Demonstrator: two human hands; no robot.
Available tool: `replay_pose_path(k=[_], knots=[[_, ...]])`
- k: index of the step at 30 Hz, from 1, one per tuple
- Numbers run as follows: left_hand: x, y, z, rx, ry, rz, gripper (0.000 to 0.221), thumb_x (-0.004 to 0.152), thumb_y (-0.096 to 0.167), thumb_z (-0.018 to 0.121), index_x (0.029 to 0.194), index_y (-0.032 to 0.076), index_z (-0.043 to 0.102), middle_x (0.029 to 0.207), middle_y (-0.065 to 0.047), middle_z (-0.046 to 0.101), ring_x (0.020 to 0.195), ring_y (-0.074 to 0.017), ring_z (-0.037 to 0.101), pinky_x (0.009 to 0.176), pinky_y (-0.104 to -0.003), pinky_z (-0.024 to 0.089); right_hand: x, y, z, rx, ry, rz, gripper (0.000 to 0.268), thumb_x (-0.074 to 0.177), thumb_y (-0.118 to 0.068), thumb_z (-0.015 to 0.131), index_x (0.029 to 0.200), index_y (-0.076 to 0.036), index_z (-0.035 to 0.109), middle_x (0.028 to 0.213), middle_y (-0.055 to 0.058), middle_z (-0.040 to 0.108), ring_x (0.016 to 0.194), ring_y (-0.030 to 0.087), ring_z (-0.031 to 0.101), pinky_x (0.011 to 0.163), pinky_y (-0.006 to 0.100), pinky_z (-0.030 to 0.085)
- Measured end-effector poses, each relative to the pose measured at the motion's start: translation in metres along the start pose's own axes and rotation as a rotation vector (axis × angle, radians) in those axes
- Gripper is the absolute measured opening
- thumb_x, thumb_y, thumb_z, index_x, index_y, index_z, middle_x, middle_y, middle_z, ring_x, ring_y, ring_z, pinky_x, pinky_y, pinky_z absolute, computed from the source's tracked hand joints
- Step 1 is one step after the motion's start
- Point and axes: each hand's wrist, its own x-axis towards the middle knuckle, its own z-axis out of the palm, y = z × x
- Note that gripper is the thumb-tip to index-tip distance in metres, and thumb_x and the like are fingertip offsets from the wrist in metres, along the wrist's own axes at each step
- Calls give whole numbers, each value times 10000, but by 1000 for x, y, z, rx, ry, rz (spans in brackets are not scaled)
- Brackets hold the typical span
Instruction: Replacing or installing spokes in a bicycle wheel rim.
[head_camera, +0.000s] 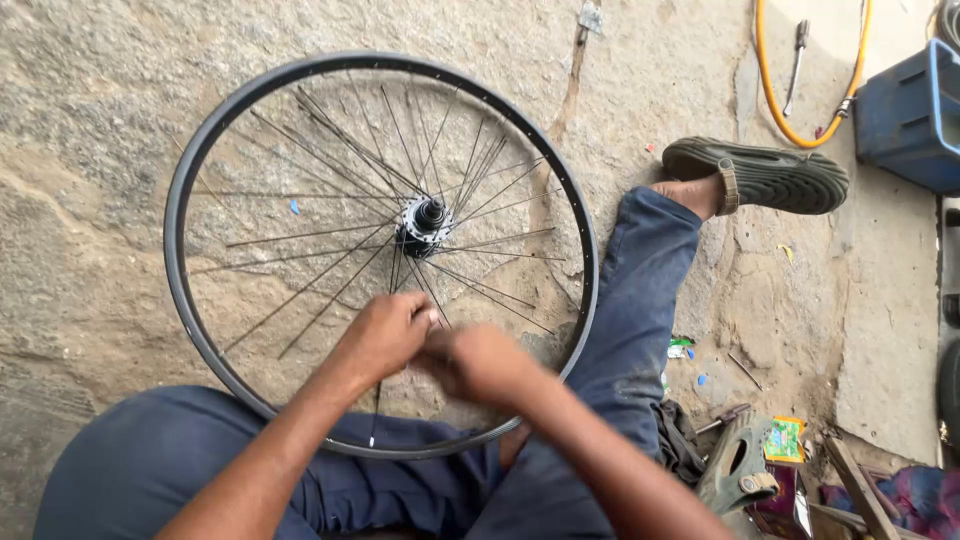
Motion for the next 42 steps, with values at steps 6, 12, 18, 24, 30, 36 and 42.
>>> replay_pose_path(k=[6,12,18,24,30,36,42], knots=[[8,15,-41,-411,-287,-383,245,1026,195,530,1125,3,647,905,-90,725,608,-132,687,523,-304,591,108,83,-91,-103,596,-129,458,847,66,562,1254,-102,684,1319,164,643,1056,358,674,882,433,560],[11,22,-52,-269,-382,-376,270,1022,252,555,1118,27,668,898,-63,732,635,-99,710,550,-276,605,88,74,-116,-335,426,-50,91,922,-144,719,970,-116,791,1060,45,764,1027,304,697,909,426,557],[21,17,-56,-307,-442,-382,271,1015,247,572,1152,28,656,903,-66,712,639,-120,703,542,-298,601,52,107,-54,-53,277,137,159,891,-115,694,1007,-114,803,950,124,776,846,311,745,805,422,590],[14,17,-58,-292,-406,-340,291,992,250,585,1150,19,666,911,-52,743,640,-111,723,533,-287,599,84,95,-76,-75,522,162,193,909,-165,675,1060,-101,776,1084,110,714,893,309,716,809,432,563],[15,21,-58,-504,-355,-399,405,1013,383,543,1159,18,640,919,-27,708,589,-104,685,494,-277,568,43,21,-100,-382,144,468,125,927,-114,656,965,-105,776,959,116,732,875,281,703,790,421,568],[32,-22,-23,-769,-301,-398,298,1019,222,608,1079,-66,657,821,-104,711,497,-84,492,401,-239,374,31,18,-17,722,196,496,257,1022,-211,584,1166,-53,725,846,62,754,667,153,662,623,336,573],[24,-9,-37,-745,-335,-400,169,994,95,574,1103,-21,631,832,-92,726,533,-87,590,437,-242,491,123,109,43,2208,431,322,116,1049,-206,548,996,-103,560,724,0,537,554,101,428,482,236,366]])
